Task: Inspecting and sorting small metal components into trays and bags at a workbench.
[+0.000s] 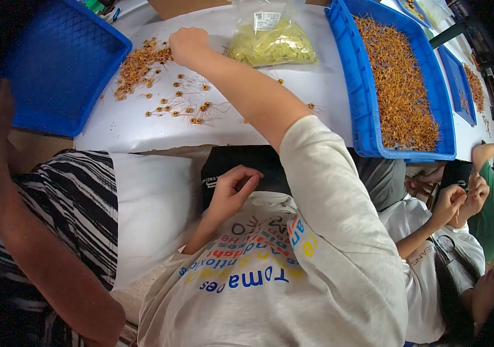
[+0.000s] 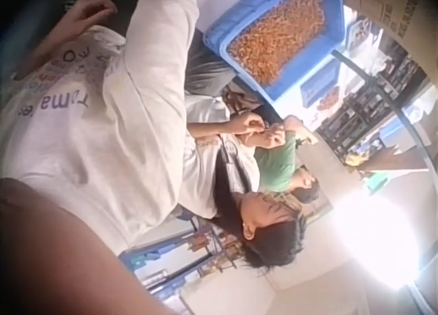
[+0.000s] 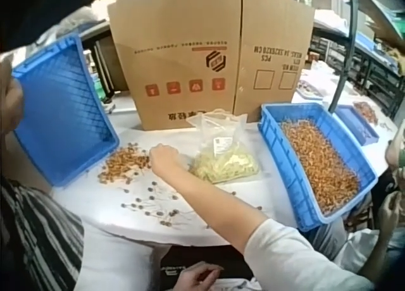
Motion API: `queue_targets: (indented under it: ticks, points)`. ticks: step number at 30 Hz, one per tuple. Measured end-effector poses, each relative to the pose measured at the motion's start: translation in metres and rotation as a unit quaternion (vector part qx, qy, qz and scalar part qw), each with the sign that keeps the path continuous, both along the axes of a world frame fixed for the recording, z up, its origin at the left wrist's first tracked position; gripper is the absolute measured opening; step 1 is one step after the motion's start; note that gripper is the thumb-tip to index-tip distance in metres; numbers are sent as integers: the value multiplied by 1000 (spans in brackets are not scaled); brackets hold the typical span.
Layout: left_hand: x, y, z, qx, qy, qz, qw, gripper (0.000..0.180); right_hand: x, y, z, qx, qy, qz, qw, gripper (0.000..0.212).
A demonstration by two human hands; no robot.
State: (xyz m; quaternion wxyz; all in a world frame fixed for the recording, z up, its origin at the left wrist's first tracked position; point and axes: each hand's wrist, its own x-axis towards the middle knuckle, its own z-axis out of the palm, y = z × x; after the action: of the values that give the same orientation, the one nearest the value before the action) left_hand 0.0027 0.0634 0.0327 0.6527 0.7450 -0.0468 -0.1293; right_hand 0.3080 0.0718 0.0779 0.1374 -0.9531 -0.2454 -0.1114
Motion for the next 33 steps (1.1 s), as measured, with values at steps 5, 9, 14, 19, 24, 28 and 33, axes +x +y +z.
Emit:
queue_targets:
  ticks: [5, 9, 14, 19, 24, 28, 33]
  points:
    - [-1, 7, -4, 10, 10, 11, 1000, 12, 3, -1, -4, -21, -27, -3, 999, 12]
    - [-1, 6, -6, 9, 0, 9, 1000, 12, 12, -2, 2, -37, -35, -16, 999, 13]
    - [1, 4, -9, 12, -9, 4, 1000, 12, 3, -23, 31, -24, 7, 13, 1000, 23]
    - [5, -1, 0, 3, -26, 3, 1000, 11, -24, -68, 51, 54, 68, 37, 996, 25]
    - [7, 1, 21, -58, -38, 41, 997, 12, -127, -123, 75, 284, 132, 68, 947, 9]
    - [12, -4, 43, -164, -17, 76, 983, 15, -183, -158, 48, 434, 214, 111, 868, 6]
    - [20, -21, 55, -350, 41, 136, 926, 19, -219, -182, 33, 492, 193, 149, 836, 10]
